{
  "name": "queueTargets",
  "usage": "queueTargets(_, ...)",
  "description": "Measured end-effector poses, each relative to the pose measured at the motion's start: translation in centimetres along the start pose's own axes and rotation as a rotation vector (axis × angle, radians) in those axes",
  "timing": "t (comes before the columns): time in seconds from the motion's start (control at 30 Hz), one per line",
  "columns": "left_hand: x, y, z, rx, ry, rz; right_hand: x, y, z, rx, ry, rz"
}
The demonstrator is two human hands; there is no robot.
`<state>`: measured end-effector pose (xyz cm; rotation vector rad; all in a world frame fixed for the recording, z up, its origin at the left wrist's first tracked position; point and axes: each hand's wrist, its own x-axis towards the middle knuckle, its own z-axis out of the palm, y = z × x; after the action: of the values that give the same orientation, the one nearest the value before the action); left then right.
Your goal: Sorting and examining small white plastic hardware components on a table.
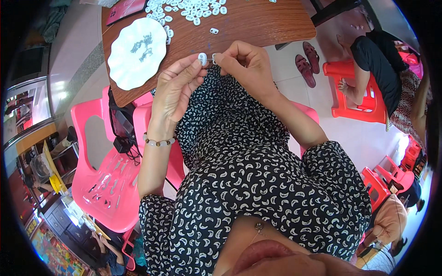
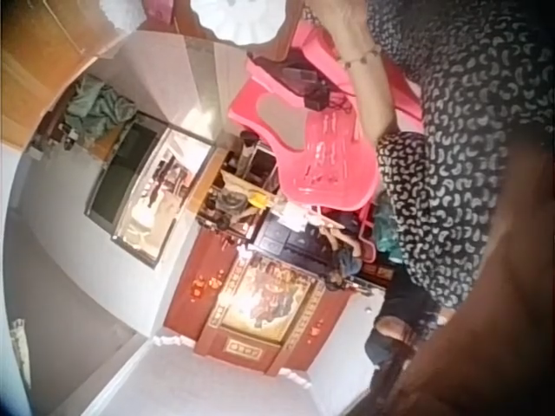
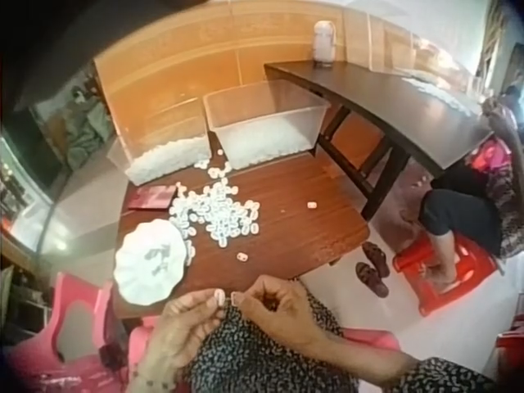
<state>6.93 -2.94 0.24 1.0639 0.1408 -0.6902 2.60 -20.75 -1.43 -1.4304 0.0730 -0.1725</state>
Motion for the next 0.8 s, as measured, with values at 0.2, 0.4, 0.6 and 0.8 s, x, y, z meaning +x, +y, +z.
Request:
queueTargets(0.2,0.1,-0.2,0.1,-0.007,0.002,0.005,0.0,0.2,0.1,-0.036,0.019,-0.018)
queueTargets(0.4,-0.5,-0.4,1.1,0.091,0.016,0.070,-0.5,0.0,0.3,-0.158,0.008,-0.043)
queueTargets(0.6,-1.2,-0.2,1.1,0.172,0.057,0.143,-0.3,-0.3,0.0,-0.127,-0.115,-0.009)
queueTargets(0.8,-1.7,0.5,0.7,0.114,0.019,0.119,-0.1,-0.2,0.0,0.059,-0.212,0.020)
